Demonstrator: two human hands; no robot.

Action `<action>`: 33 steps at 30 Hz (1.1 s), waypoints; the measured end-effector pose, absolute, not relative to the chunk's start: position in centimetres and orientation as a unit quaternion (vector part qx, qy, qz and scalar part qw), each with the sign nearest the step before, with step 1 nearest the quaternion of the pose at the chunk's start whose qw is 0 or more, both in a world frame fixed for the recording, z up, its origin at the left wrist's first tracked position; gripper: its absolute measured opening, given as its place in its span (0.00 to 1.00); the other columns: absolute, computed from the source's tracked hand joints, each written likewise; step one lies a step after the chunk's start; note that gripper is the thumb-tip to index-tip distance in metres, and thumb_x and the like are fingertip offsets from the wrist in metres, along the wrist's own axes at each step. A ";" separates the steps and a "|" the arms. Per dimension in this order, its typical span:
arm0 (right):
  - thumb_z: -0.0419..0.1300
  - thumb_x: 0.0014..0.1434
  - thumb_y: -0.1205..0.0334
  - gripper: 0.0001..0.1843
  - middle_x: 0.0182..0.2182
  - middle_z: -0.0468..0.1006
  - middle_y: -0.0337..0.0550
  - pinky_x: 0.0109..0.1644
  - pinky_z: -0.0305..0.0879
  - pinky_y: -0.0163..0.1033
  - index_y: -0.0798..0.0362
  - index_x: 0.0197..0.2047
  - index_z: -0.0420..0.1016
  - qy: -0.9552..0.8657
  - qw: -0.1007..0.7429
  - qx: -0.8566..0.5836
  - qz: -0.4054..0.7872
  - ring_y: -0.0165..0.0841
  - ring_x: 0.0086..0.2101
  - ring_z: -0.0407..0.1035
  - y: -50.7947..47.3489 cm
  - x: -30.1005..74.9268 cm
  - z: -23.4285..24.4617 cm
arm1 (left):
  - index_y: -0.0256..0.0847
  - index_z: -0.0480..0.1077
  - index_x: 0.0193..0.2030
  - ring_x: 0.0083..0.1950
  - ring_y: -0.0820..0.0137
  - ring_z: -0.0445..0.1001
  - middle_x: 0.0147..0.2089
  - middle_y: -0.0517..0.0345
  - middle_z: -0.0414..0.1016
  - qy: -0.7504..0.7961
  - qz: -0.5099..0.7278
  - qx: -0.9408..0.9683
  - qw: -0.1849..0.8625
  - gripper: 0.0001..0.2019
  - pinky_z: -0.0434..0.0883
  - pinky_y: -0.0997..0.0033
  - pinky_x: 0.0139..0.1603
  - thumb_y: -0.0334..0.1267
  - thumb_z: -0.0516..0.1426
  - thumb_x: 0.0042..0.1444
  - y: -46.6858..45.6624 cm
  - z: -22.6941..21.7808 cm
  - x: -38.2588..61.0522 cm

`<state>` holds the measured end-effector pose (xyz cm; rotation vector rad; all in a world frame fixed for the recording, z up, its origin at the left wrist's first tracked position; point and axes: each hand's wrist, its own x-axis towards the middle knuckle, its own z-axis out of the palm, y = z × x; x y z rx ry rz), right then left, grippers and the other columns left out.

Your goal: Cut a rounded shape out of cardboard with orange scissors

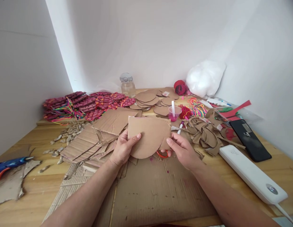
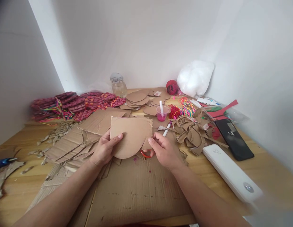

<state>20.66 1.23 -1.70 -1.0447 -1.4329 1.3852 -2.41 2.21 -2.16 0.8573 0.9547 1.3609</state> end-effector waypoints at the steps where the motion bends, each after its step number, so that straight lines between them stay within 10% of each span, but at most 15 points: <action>1: 0.59 0.63 0.40 0.20 0.31 0.75 0.38 0.29 0.66 0.35 0.50 0.39 0.68 -0.567 0.428 -0.414 0.569 0.30 0.25 0.70 1.2 20.5 -1.7 | 0.42 0.77 0.52 0.42 0.61 0.81 0.47 0.53 0.84 0.413 0.584 0.367 0.595 0.28 0.77 0.64 0.43 0.44 0.73 0.44 2.2 -2.1 -2.4; 33: 0.51 0.67 0.51 0.20 0.17 0.68 0.35 0.25 0.58 0.36 0.47 0.25 0.56 -0.677 0.314 -0.553 0.370 0.30 0.20 0.60 -0.4 20.0 0.3 | 0.38 0.79 0.45 0.40 0.55 0.82 0.40 0.48 0.85 0.476 0.564 0.369 0.565 0.27 0.77 0.63 0.38 0.60 0.67 0.50 2.6 -2.1 -2.4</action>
